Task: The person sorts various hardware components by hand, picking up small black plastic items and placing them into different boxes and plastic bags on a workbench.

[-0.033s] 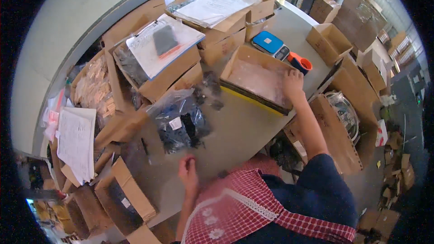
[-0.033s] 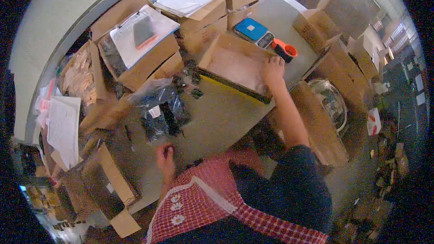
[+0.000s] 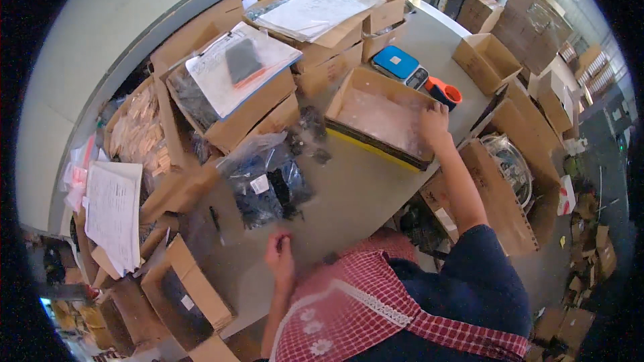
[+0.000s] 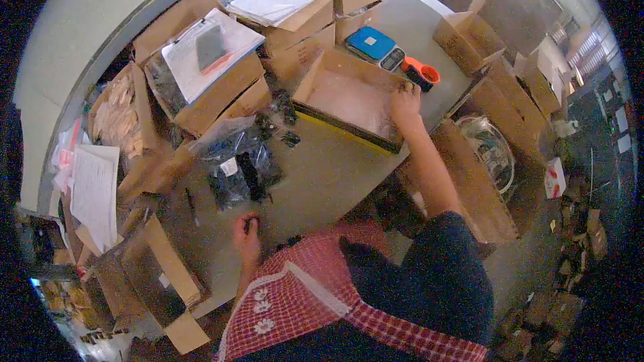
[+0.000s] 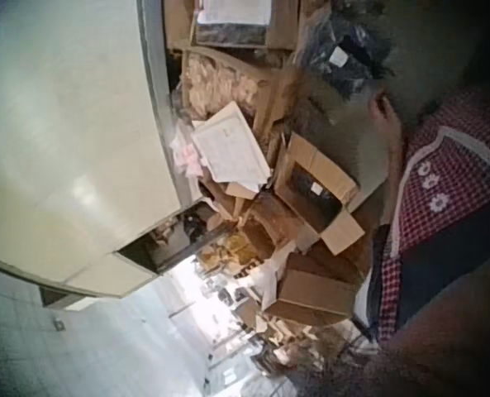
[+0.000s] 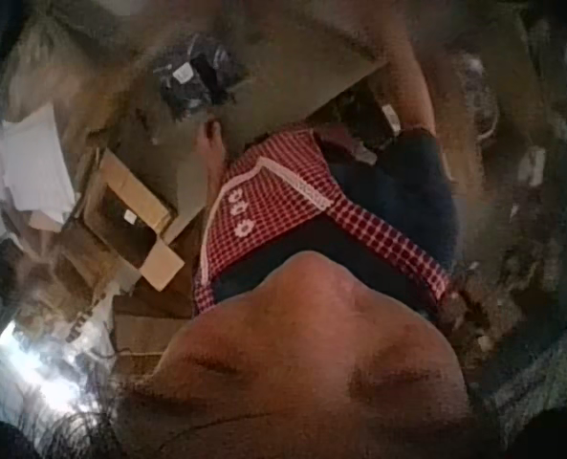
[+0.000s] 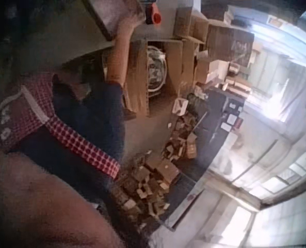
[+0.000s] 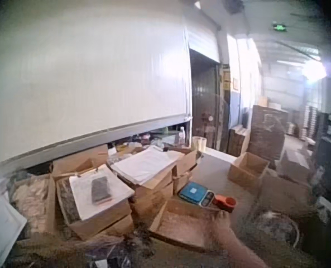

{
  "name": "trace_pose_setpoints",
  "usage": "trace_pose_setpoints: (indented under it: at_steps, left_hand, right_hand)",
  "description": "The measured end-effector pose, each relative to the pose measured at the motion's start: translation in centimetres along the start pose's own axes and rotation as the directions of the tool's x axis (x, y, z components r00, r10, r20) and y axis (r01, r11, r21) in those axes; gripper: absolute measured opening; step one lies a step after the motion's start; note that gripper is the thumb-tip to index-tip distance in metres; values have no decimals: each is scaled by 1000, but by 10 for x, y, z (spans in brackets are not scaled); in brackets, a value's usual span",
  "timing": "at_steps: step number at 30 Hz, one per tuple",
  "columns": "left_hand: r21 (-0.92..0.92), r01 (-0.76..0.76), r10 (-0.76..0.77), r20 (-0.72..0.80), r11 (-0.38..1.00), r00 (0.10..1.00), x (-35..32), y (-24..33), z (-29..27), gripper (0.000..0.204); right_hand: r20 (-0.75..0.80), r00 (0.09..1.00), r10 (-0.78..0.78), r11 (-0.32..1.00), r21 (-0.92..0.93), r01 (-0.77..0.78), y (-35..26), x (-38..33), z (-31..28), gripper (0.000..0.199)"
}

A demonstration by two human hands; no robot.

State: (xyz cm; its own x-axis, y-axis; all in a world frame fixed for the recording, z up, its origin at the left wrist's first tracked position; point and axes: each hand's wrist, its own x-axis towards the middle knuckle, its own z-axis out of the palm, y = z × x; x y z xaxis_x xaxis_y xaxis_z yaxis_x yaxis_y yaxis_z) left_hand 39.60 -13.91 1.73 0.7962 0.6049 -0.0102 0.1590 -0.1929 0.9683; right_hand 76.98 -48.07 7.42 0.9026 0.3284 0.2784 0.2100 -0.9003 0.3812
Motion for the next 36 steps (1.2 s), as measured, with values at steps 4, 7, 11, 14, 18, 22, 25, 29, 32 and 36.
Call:
trace_pose_setpoints:
  at_steps: [4, 7, 11, 14, 18, 22, 25, 29, 32, 36]
  left_hand:
    - [40, 17, -18, 12, 999, 1000, -1, 1, -5, 13]
    - [51, 97, -99, 35, 994, 994, 4, 55, 4, 12]
    - [-101, 24, -8, 154, 995, 988, 22, 76, 21, 27]
    - [-266, 139, -64, 273, 954, 960, 25, 113, 42, 31]
    - [-450, 345, -148, 416, 824, 897, 26, 122, 40, 25]
    - [-240, 187, -106, 314, 953, 943, 24, 100, 23, 23]
    - [337, -2, -100, 287, 942, 953, 15, 105, 18, 22]
    - [420, -77, -74, 330, 904, 941, 10, 93, 20, 21]
    - [358, -116, 26, 248, 927, 968, 12, 92, 16, 19]
    - [397, -188, 93, 248, 898, 964, 15, 92, 12, 21]
  right_hand:
    - [-11, 997, 80, 940, 334, -71, -1, -3, -36, 21]
    - [197, 972, 125, 174, 961, -217, -18, -18, -67, 18]
    - [59, 997, 58, -105, 993, -53, -86, -52, -118, 16]
    - [57, 996, -72, -188, 980, -69, -137, -90, -159, 15]
    - [34, 975, -219, -382, 917, -118, -176, -125, -159, 18]
    - [8, 954, -301, -290, 952, -100, -183, -134, -153, 24]
    - [-287, 889, -357, 38, 946, 321, -184, -133, -160, 26]
    - [-222, 839, -497, 106, 944, 312, -193, -140, -165, 26]
    - [-27, 821, -571, 126, 985, 120, -194, -138, -166, 26]
    - [-11, 792, -610, 67, 996, 65, -196, -146, -150, 18]
